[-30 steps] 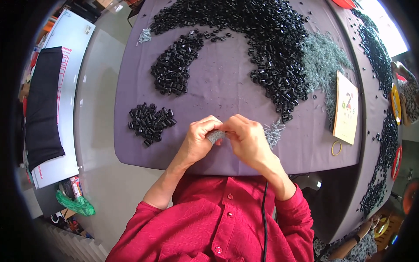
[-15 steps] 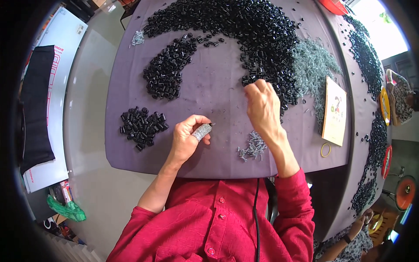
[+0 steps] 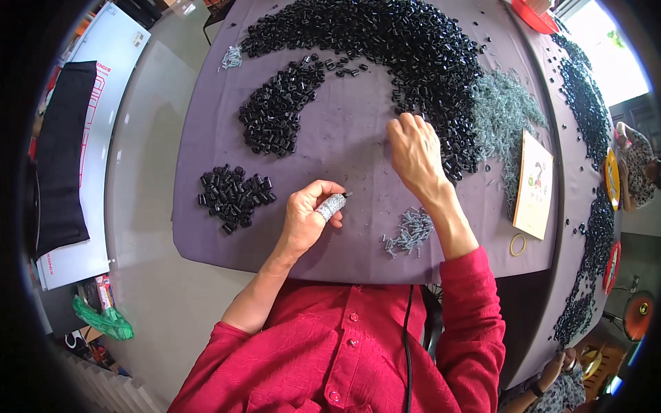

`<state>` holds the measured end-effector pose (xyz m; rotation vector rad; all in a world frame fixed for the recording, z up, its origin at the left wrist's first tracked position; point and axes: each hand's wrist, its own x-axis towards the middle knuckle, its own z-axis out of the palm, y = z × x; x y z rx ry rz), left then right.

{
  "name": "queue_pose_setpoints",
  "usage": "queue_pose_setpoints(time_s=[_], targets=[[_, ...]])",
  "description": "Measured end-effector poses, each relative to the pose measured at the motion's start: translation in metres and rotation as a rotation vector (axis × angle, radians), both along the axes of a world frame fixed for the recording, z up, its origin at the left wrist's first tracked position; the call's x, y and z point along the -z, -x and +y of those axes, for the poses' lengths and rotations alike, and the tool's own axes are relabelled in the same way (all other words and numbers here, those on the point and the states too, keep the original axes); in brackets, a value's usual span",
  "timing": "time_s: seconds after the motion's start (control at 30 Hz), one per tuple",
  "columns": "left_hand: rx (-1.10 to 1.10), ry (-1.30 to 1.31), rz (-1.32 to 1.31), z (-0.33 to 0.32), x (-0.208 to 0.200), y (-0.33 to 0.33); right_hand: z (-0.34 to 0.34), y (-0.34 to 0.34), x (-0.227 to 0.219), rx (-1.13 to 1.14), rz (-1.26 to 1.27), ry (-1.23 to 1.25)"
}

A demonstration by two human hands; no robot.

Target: Assembling small plastic components by inserting small pins into larger black plastic parts.

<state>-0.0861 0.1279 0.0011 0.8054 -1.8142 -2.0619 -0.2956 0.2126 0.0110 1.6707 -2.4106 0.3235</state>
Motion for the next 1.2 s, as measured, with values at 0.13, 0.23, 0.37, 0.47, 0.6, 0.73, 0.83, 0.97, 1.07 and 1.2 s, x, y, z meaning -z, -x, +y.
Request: queue_pose_setpoints(time_s=[0.13,0.23,0.37,0.47,0.6,0.73,0.83,0.97,1.07,1.2], targets=[[-0.018,-0.074,0.007,-0.003,0.003,0.002,0.015,-0.039,-0.012,0.050,-0.605,0.372],[-0.010,-0.095,-0.021,-0.004,-0.002,0.006,0.022,-0.076,-0.019,0.200,-1.335,0.469],[-0.005,-0.090,-0.064,-0.001,-0.005,0.008,0.029,-0.092,-0.003,0.226,-1.466,0.529],[0.006,-0.082,-0.067,-0.001,-0.005,0.007,0.029,-0.102,-0.001,0.256,-1.424,0.554],[0.016,-0.085,-0.085,-0.001,-0.007,0.006,0.030,-0.105,-0.002,0.259,-1.371,0.568],[0.032,-0.062,-0.077,-0.001,-0.005,0.005,0.030,-0.107,-0.001,0.248,-1.371,0.561],[0.039,-0.058,-0.084,-0.001,-0.006,0.007,0.031,-0.107,0.000,0.270,-1.398,0.580],[0.067,-0.047,-0.104,-0.002,-0.009,0.007,0.033,-0.107,0.002,0.262,-1.382,0.582],[0.055,-0.042,-0.104,-0.001,-0.007,0.007,0.033,-0.107,0.002,0.254,-1.342,0.562],[0.054,-0.031,-0.109,-0.001,-0.007,0.007,0.033,-0.106,0.003,0.284,-1.338,0.566]])
